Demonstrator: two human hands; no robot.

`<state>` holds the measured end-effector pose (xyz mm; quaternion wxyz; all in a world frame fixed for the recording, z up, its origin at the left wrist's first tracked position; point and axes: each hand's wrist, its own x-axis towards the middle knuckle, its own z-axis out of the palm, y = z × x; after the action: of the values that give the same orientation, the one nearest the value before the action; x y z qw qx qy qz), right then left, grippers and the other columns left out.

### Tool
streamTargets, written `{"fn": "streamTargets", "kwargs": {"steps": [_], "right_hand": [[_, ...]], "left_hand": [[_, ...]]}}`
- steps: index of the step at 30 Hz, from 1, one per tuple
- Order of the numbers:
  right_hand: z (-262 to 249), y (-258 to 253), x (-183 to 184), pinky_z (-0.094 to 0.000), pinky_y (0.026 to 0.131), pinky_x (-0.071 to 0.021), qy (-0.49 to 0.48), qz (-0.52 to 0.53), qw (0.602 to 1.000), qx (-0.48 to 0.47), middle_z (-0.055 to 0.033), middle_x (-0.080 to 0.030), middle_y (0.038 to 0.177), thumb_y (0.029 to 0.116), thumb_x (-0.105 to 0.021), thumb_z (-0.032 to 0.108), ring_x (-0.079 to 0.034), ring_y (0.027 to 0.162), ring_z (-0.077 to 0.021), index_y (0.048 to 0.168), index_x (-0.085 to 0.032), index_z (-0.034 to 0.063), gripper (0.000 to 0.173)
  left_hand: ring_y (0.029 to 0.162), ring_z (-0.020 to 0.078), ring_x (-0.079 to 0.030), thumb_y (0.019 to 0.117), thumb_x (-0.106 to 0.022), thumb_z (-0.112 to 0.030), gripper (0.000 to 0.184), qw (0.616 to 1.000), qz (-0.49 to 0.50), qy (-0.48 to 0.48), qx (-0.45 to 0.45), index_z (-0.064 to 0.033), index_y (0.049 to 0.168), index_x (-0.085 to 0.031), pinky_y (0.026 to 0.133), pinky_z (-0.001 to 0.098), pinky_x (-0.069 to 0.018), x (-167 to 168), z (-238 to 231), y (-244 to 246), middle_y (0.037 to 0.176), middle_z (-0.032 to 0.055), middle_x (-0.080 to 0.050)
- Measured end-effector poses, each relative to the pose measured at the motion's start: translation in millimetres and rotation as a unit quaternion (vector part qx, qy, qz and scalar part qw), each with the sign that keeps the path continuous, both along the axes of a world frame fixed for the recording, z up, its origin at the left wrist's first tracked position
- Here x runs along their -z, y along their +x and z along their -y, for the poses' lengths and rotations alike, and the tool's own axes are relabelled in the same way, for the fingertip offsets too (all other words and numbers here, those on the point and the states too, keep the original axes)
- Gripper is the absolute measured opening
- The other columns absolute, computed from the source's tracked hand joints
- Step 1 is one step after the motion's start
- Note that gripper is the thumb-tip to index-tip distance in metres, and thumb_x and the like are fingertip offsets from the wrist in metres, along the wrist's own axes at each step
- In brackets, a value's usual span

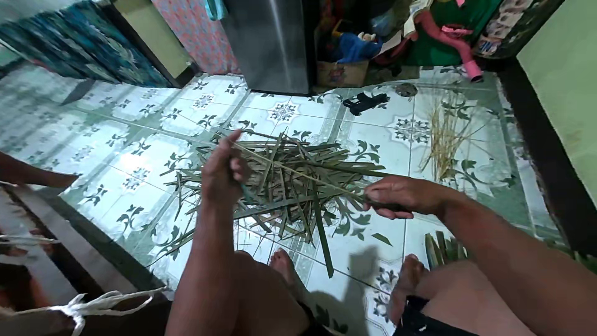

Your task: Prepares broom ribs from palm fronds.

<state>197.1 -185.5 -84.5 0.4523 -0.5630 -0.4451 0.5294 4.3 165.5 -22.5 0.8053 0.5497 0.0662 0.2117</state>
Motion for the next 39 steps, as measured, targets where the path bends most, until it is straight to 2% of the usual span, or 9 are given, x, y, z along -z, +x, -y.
{"fn": "streamTargets", "kwargs": {"steps": [5, 8, 11, 15, 20, 25, 29, 32, 39], "right_hand": [[12.2, 14.8, -9.3, -0.0157, 0.05, -0.0483, 0.093, -0.026, 0.971, 0.218, 0.0079, -0.06, 0.067, 0.1038, -0.05, 0.039, -0.055, 0.052, -0.0007, 0.115, -0.065, 0.0156, 0.03], [-8.2, 8.3, -9.6, -0.026, 0.073, -0.0596, 0.189, -0.043, 0.937, 0.291, 0.0021, -0.07, 0.086, 0.1024, -0.051, 0.024, -0.068, 0.077, -0.0089, 0.108, -0.065, 0.0169, 0.017], [-31.1, 4.5, -4.0, -0.0329, 0.087, -0.0571, 0.171, 0.068, 0.936, 0.299, -0.0023, -0.069, 0.107, 0.0989, -0.057, 0.013, -0.066, 0.096, -0.0121, 0.104, -0.068, 0.009, 0.013], [-58.2, -0.1, 4.2, -0.0342, 0.073, -0.0596, 0.112, 0.135, 0.932, 0.318, -0.0071, -0.067, 0.097, 0.0962, -0.063, 0.009, -0.066, 0.078, -0.0138, 0.105, -0.069, 0.002, 0.013], [-76.9, -20.3, 6.1, -0.0348, 0.075, -0.0635, 0.125, 0.057, 0.922, 0.361, -0.0091, -0.07, 0.097, 0.0991, -0.062, 0.008, -0.071, 0.079, -0.0159, 0.108, -0.069, -0.001, 0.014], [-86.4, -40.9, 15.4, -0.0342, 0.073, -0.0616, 0.139, -0.123, 0.921, 0.341, -0.0091, -0.072, 0.098, 0.1067, -0.049, 0.013, -0.071, 0.08, -0.0167, 0.12, -0.064, -0.0029, 0.026], [-83.0, -40.8, 12.9, -0.0325, 0.07, -0.0608, 0.131, -0.225, 0.913, 0.314, -0.0097, -0.071, 0.099, 0.1104, -0.039, 0.021, -0.07, 0.076, -0.0172, 0.129, -0.058, 0.0009, 0.033], [-81.5, -39.9, 13.7, -0.0313, 0.068, -0.06, 0.123, -0.242, 0.906, 0.325, -0.0077, -0.069, 0.099, 0.1116, -0.033, 0.024, -0.069, 0.075, -0.0162, 0.132, -0.056, 0.0024, 0.037], [-80.0, -49.4, 18.2, -0.0306, 0.068, -0.0592, 0.056, -0.208, 0.943, 0.252, -0.0086, -0.07, 0.107, 0.1129, -0.03, 0.034, -0.069, 0.074, -0.0163, 0.135, -0.054, 0.0046, 0.044]], "left_hand": [[0.044, 0.0, -0.047, 0.1108, -0.033, -0.042, 0.036, 0.985, -0.056, -0.023, -0.164, -0.0223, 0.114, -0.064, 0.044, 0.0165, -0.0453, 11.2, -25.2, -4.0, 0.059, -0.0118, -0.05], [0.052, 0.0046, -0.057, 0.109, -0.038, -0.043, 0.035, 0.987, -0.094, 0.068, -0.108, -0.0187, 0.115, -0.062, 0.049, 0.0234, -0.0548, 22.1, -9.2, 1.7, 0.066, -0.0073, -0.056], [0.052, 0.0086, -0.058, 0.1093, -0.037, -0.04, 0.04, 0.974, -0.163, 0.156, -0.019, -0.0104, 0.11, -0.063, 0.05, 0.0259, -0.0548, 30.2, 19.4, 10.9, 0.065, -0.0024, -0.058], [0.05, 0.0051, -0.054, 0.1096, -0.042, -0.028, 0.034, 0.934, -0.251, 0.201, 0.158, -0.0041, 0.113, -0.066, 0.049, 0.0211, -0.0496, 34.7, 67.5, 16.5, 0.063, -0.0033, -0.057], [0.051, 0.0065, -0.054, 0.1097, -0.043, -0.032, 0.036, 0.909, -0.287, 0.111, 0.28, -0.006, 0.13, -0.057, 0.045, 0.0202, -0.047, 67.9, 110.6, 20.8, 0.072, 0.0005, -0.061], [0.048, 0.0057, -0.054, 0.1083, -0.034, -0.042, 0.048, 0.957, -0.183, -0.094, 0.205, -0.0079, 0.091, -0.064, 0.045, 0.0212, -0.0495, 95.6, 112.5, 24.4, 0.072, 0.0009, -0.064], [0.044, 0.0076, -0.053, 0.1075, -0.04, -0.039, 0.04, 0.963, -0.156, -0.117, 0.188, -0.0072, 0.095, -0.059, 0.042, 0.0217, -0.0486, 92.2, 108.9, 30.8, 0.065, 0.0018, -0.061], [0.045, 0.0066, -0.055, 0.1064, -0.047, -0.032, 0.032, 0.972, -0.15, -0.029, 0.179, -0.0093, 0.09, -0.062, 0.042, 0.0202, -0.0478, 85.2, 106.1, 34.2, 0.064, 0.0007, -0.062], [0.042, 0.0067, -0.051, 0.1113, -0.032, -0.03, 0.038, 0.981, -0.172, -0.01, 0.085, -0.0089, 0.089, -0.053, 0.041, 0.0206, -0.0469, 69.4, 96.5, 41.3, 0.058, -0.0011, -0.055]]}}
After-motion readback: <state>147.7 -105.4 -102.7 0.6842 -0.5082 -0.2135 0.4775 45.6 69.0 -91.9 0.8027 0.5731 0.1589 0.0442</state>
